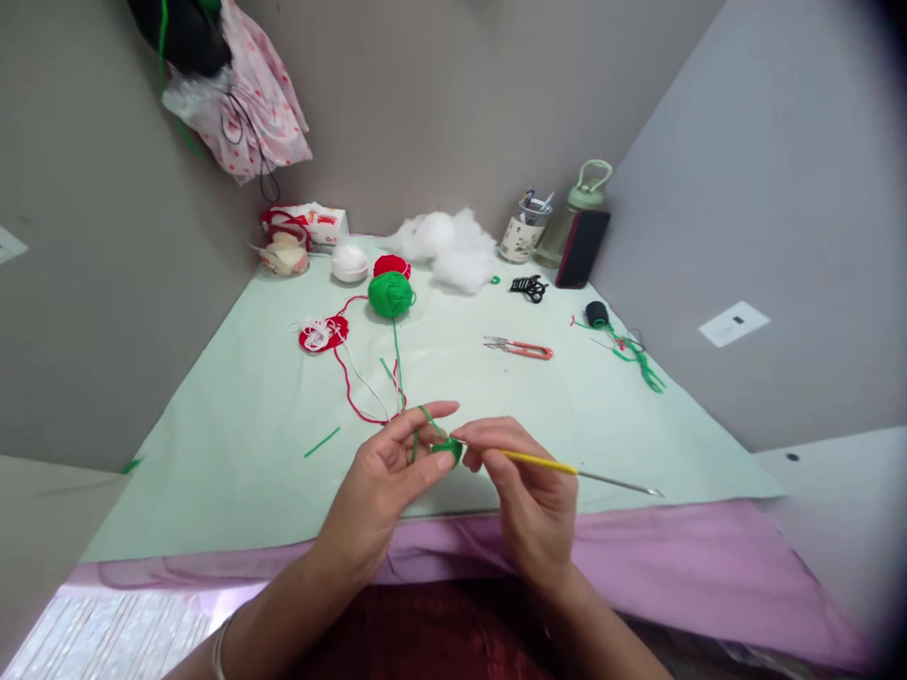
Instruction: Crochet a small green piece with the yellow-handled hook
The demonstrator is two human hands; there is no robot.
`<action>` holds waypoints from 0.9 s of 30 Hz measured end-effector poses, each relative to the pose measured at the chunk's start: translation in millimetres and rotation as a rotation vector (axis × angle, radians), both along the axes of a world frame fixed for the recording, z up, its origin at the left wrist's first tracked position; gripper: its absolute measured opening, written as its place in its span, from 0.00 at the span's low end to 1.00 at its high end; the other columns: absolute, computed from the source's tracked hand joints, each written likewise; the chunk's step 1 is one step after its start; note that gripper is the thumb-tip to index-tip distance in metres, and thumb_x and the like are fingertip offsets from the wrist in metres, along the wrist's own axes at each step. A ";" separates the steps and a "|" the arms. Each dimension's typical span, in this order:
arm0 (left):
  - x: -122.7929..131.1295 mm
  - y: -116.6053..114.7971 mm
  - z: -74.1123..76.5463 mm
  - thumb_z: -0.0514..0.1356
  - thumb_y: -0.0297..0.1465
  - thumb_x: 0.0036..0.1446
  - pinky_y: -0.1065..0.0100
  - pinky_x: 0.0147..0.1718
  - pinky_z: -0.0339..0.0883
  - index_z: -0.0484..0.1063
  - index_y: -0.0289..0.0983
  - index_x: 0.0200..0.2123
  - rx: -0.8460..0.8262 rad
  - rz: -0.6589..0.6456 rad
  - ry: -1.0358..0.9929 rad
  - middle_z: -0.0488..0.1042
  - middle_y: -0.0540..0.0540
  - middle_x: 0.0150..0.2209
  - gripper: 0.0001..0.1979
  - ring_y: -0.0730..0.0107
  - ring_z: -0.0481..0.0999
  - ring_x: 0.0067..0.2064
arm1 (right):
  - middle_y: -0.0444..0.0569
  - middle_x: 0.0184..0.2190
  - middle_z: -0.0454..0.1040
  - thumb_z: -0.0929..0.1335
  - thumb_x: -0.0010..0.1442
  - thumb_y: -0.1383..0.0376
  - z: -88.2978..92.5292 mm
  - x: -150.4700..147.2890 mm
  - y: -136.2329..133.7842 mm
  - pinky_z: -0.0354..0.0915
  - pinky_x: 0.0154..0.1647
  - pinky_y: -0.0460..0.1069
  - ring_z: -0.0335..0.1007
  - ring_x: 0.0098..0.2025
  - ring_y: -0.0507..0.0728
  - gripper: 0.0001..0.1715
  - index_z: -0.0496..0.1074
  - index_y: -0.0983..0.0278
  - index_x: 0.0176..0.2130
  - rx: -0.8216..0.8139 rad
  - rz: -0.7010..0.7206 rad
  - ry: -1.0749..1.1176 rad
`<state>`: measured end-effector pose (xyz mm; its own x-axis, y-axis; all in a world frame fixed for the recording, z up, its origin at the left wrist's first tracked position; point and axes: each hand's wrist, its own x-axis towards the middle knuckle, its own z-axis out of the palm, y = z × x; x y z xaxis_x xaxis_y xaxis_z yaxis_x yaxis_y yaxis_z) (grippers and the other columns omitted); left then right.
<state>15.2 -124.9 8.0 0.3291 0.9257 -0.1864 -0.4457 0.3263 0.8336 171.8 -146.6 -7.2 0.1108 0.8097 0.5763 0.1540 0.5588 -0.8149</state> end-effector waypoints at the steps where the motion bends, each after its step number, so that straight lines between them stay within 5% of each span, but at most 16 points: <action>1: 1.3 -0.8 -1.1 0.77 0.34 0.54 0.72 0.45 0.66 0.86 0.45 0.52 0.009 0.024 0.013 0.76 0.51 0.36 0.21 0.73 0.72 0.40 | 0.49 0.41 0.84 0.68 0.72 0.71 -1.0 -0.5 -1.6 0.76 0.38 0.51 0.80 0.40 0.56 0.16 0.82 0.55 0.51 0.051 -0.051 -0.087; 5: 2.4 0.0 -0.6 0.78 0.34 0.53 0.72 0.42 0.68 0.84 0.43 0.54 -0.110 -0.009 -0.088 0.73 0.54 0.31 0.24 0.79 0.63 0.29 | 0.52 0.47 0.84 0.71 0.67 0.75 -3.8 2.0 -8.9 0.78 0.41 0.53 0.81 0.45 0.60 0.24 0.81 0.54 0.57 0.254 -0.193 -0.434; 9: -2.2 4.4 3.3 0.76 0.32 0.54 0.67 0.48 0.72 0.87 0.38 0.50 -0.254 -0.083 -0.188 0.63 0.59 0.24 0.19 0.84 0.49 0.23 | 0.49 0.40 0.83 0.68 0.70 0.75 -1.9 6.3 -7.6 0.75 0.37 0.51 0.79 0.39 0.57 0.21 0.81 0.54 0.54 0.155 -0.170 -0.228; 12: -2.6 4.1 2.7 0.77 0.32 0.52 0.72 0.43 0.70 0.87 0.42 0.47 -0.159 -0.004 -0.119 0.71 0.54 0.31 0.18 0.83 0.57 0.26 | 0.46 0.37 0.82 0.68 0.73 0.70 -0.3 4.8 -3.0 0.72 0.34 0.50 0.75 0.34 0.53 0.13 0.83 0.56 0.46 -0.031 -0.034 0.113; 16: -0.4 -0.8 -2.3 0.75 0.35 0.56 0.74 0.33 0.63 0.86 0.47 0.51 0.013 -0.022 0.038 0.75 0.51 0.35 0.18 0.75 0.67 0.34 | 0.48 0.39 0.84 0.71 0.71 0.65 -1.3 0.7 0.8 0.72 0.36 0.49 0.76 0.37 0.54 0.09 0.85 0.56 0.44 -0.139 0.084 0.212; 27: -10.6 -2.1 -3.5 0.72 0.34 0.61 0.69 0.44 0.65 0.84 0.52 0.53 0.153 0.008 0.205 0.74 0.51 0.38 0.17 0.70 0.71 0.41 | 0.46 0.37 0.84 0.67 0.75 0.61 4.3 5.5 2.7 0.74 0.34 0.47 0.77 0.31 0.51 0.12 0.82 0.58 0.43 -0.230 0.131 0.339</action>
